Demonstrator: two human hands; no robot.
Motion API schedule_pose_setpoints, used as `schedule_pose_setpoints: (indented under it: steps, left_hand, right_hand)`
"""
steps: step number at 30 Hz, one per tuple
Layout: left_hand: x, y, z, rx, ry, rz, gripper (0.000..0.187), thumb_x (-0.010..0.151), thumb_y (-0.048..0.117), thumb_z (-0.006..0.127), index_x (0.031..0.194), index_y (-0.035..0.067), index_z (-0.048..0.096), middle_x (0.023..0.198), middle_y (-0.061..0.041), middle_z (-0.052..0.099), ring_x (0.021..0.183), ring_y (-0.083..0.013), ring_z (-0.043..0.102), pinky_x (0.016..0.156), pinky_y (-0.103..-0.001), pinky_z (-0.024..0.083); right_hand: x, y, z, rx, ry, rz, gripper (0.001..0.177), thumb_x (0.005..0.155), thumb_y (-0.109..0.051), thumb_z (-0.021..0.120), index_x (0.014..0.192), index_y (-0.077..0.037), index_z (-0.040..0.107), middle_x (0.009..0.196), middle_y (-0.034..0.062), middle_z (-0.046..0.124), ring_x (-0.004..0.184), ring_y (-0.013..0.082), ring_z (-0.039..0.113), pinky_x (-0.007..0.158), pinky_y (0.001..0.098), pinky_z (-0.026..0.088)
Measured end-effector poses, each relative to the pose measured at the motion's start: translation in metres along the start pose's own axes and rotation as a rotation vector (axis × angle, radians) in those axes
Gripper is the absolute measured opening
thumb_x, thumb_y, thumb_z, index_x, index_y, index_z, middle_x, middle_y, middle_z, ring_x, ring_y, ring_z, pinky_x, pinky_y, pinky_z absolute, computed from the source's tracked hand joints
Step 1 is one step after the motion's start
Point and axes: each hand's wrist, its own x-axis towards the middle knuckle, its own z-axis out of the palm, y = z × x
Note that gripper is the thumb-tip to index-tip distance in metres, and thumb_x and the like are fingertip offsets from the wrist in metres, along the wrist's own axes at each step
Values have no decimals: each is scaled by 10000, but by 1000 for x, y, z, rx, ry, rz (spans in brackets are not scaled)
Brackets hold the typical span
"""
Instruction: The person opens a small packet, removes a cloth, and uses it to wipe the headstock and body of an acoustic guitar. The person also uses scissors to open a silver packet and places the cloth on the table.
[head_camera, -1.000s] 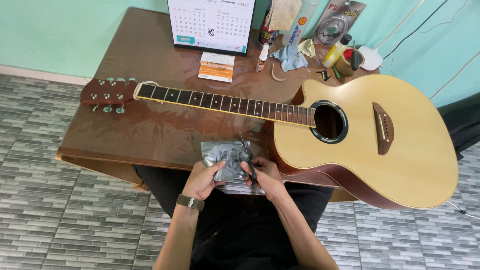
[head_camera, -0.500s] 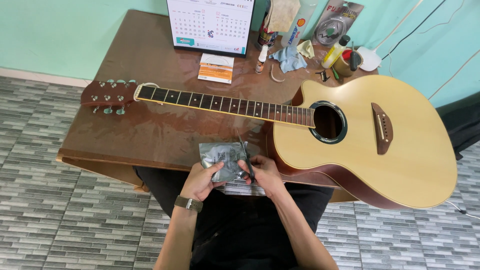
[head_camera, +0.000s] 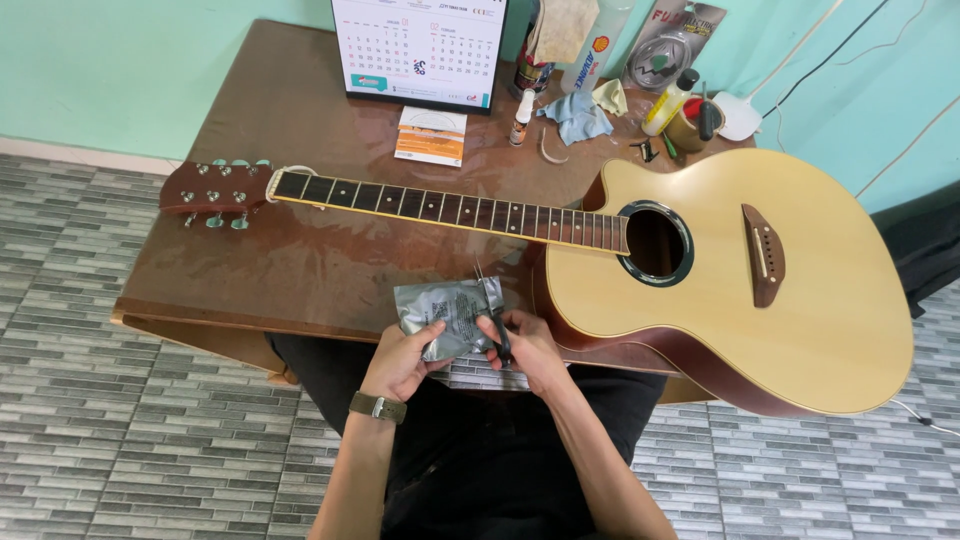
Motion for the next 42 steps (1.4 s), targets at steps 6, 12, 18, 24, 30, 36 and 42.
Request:
schedule_pose_setpoints:
  steps: [6, 12, 18, 24, 30, 36, 42]
  left_hand:
    - [-6, 4, 1, -8, -2, -4, 528, 826, 48, 820, 1239, -142, 551, 1039, -236, 617, 865, -360, 678, 696, -568, 638]
    - [-5, 3, 2, 8, 6, -2, 525, 820, 53, 831, 1232, -133, 564, 1027, -220, 620, 850, -351, 681, 684, -567, 638]
    - [-11, 8, 4, 7, 11, -9, 505, 824, 47, 826, 1214, -141, 567, 1014, -220, 611, 841, -346, 669, 684, -574, 636]
    - [2, -4, -5, -13, 10, -4, 500, 817, 41, 835, 1231, -117, 602, 1035, -238, 659, 882, -380, 699, 738, -607, 621]
    - [5, -2, -19, -136, 95, 77, 453, 841, 57, 817, 1226, -82, 622, 1032, -255, 681, 889, -407, 717, 767, -628, 613]
    - [-16, 18, -48, -274, 247, 191, 374, 856, 32, 786, 1204, -27, 662, 1008, -227, 720, 907, -389, 741, 805, -607, 618]
    - [-41, 45, -56, -282, 250, 184, 423, 892, 62, 767, 1267, -27, 594, 1069, -233, 699, 966, -375, 731, 841, -607, 630]
  right_hand:
    - [11, 13, -2, -19, -16, -46, 435, 811, -384, 881, 959, -15, 704, 570, 155, 680, 433, 170, 673, 368, 137, 367]
    - [3, 0, -1, -13, -17, -15, 461, 818, -397, 866, 970, -4, 680, 566, 162, 678, 428, 176, 672, 363, 144, 362]
    - [18, 15, -2, -37, -32, -59, 439, 791, -354, 911, 955, -13, 690, 585, 168, 685, 448, 181, 683, 359, 146, 369]
    - [23, 16, -1, -38, -36, -55, 427, 817, -367, 884, 957, -13, 690, 596, 161, 689, 453, 173, 684, 354, 147, 377]
    - [2, 7, 1, -517, 134, -320, 450, 737, -326, 920, 1131, -202, 742, 797, 85, 792, 761, 233, 785, 645, 301, 592]
    - [-7, 49, 2, -1252, 540, -616, 609, 700, -227, 858, 1258, -174, 619, 729, 99, 694, 666, 322, 737, 614, 450, 609]
    - [27, 41, 20, -1438, 493, -454, 579, 769, -306, 843, 1230, -175, 517, 745, 38, 669, 670, 286, 740, 624, 426, 615]
